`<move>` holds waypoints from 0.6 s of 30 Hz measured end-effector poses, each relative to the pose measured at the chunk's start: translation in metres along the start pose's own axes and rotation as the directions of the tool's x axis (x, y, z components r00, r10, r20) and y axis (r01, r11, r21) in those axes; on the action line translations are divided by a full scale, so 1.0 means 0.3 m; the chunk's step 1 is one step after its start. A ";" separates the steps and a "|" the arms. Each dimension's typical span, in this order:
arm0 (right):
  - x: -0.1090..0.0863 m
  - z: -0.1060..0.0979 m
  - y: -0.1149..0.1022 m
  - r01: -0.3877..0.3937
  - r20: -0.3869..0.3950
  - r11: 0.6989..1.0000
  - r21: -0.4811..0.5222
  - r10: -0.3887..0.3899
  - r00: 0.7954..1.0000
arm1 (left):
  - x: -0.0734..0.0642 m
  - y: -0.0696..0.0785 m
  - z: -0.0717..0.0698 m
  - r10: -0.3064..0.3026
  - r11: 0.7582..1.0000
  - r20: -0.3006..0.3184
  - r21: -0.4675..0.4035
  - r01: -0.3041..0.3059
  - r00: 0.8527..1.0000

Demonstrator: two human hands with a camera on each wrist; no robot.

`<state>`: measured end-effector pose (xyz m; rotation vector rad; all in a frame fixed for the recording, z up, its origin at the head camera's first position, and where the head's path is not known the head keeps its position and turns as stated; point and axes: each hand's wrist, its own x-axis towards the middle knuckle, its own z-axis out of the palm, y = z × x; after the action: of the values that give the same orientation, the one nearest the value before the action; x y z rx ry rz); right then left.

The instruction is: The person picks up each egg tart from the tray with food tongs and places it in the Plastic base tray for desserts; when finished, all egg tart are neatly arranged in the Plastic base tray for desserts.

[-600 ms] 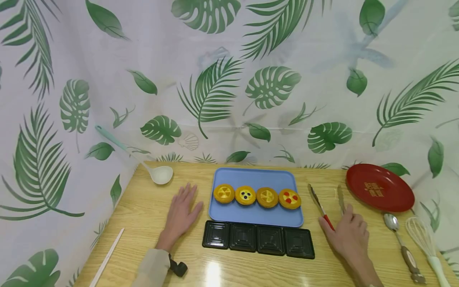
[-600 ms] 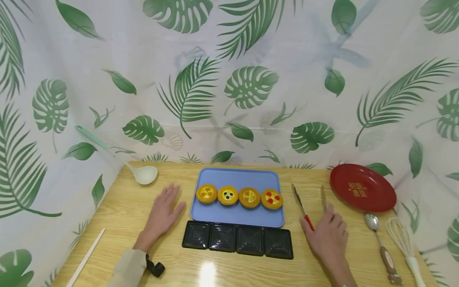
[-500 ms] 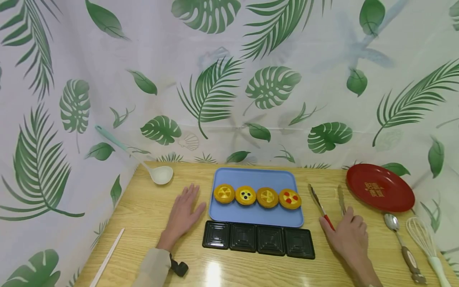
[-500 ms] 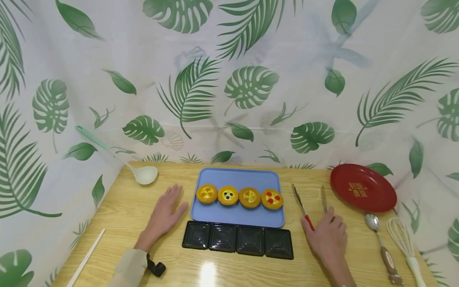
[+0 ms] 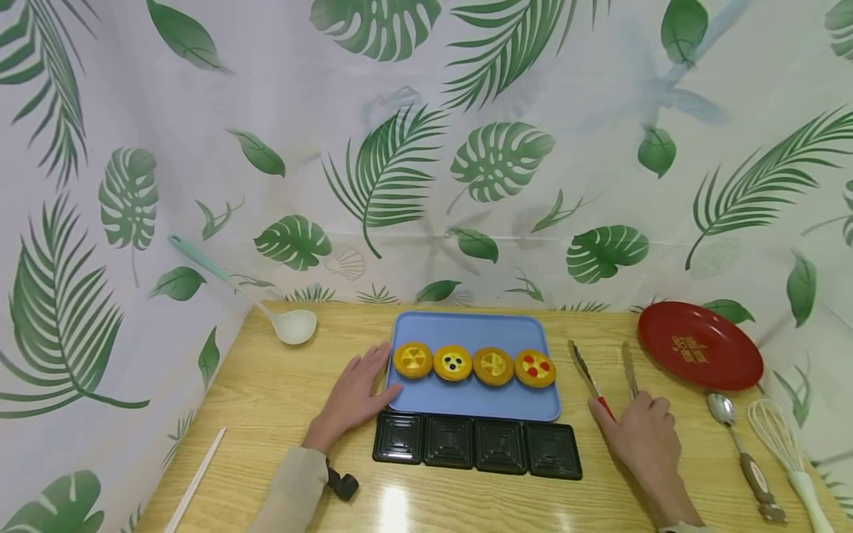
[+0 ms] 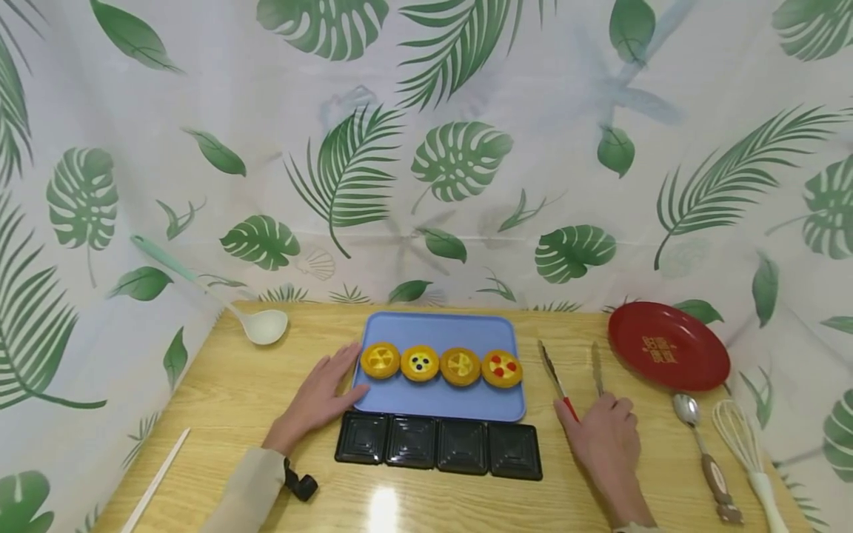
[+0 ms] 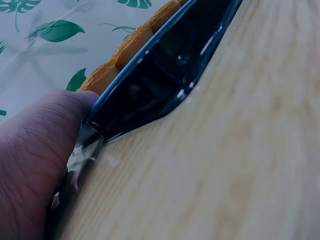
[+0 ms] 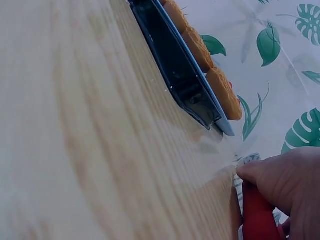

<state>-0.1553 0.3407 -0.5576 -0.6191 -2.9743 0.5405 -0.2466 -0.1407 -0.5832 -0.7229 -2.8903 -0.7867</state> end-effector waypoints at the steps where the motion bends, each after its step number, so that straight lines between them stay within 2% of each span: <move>1: -0.001 0.000 0.000 -0.002 -0.006 1.000 -0.001 0.002 1.000 | 0.004 0.000 0.002 0.004 1.000 0.005 0.007 -0.004 1.000; 8: -0.005 -0.013 -0.004 -0.001 -0.011 1.000 0.031 0.001 1.000 | 0.010 -0.001 0.007 0.009 0.999 0.024 0.043 -0.010 1.000; 13: -0.008 -0.040 0.009 0.001 -0.003 0.996 0.089 0.000 1.000 | 0.016 0.001 0.005 0.006 0.999 0.038 0.050 -0.007 0.999; 18: -0.005 -0.071 0.030 0.062 -0.025 0.985 0.162 -0.058 0.998 | 0.019 -0.004 0.007 -0.001 0.999 0.041 0.044 -0.001 0.999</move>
<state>-0.1478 0.3548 -0.5407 -0.5155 -2.8808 0.7570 -0.2519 -0.1383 -0.5847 -0.7436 -2.9339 -0.7140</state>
